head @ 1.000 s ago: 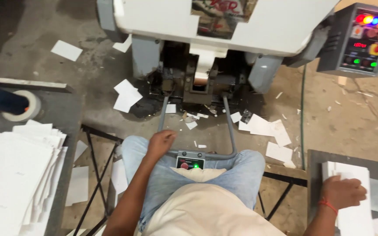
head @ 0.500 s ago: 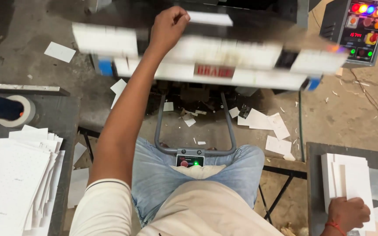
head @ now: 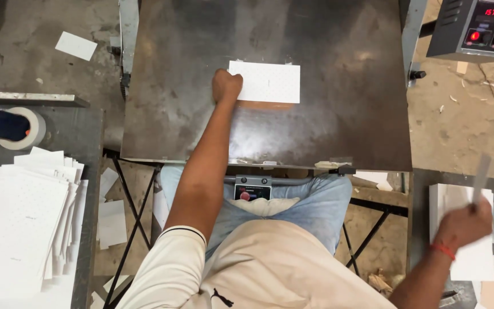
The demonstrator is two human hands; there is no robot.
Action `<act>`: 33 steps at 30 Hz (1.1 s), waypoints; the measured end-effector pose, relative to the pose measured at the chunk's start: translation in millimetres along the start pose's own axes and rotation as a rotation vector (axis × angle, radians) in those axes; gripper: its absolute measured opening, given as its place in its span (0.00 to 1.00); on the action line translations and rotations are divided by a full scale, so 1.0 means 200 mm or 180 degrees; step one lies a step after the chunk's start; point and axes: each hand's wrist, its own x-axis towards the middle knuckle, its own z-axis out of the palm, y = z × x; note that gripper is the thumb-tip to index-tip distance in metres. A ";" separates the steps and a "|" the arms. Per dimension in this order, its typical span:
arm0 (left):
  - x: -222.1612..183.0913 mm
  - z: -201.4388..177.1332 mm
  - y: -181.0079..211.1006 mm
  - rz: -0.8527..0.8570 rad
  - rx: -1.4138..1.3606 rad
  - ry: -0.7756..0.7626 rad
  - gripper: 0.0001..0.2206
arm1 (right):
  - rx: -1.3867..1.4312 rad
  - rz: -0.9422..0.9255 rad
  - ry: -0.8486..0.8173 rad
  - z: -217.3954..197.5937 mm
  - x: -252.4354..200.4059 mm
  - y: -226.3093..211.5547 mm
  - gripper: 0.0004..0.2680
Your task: Operating a heavy-duty industrial cutting machine to trim or cut stacks of paper/cardstock.
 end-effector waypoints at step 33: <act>-1.03 -2.09 -2.04 -0.1028 0.1411 0.3259 0.09 | 0.1304 -0.3121 -0.2594 0.98 -0.40 -2.23 0.14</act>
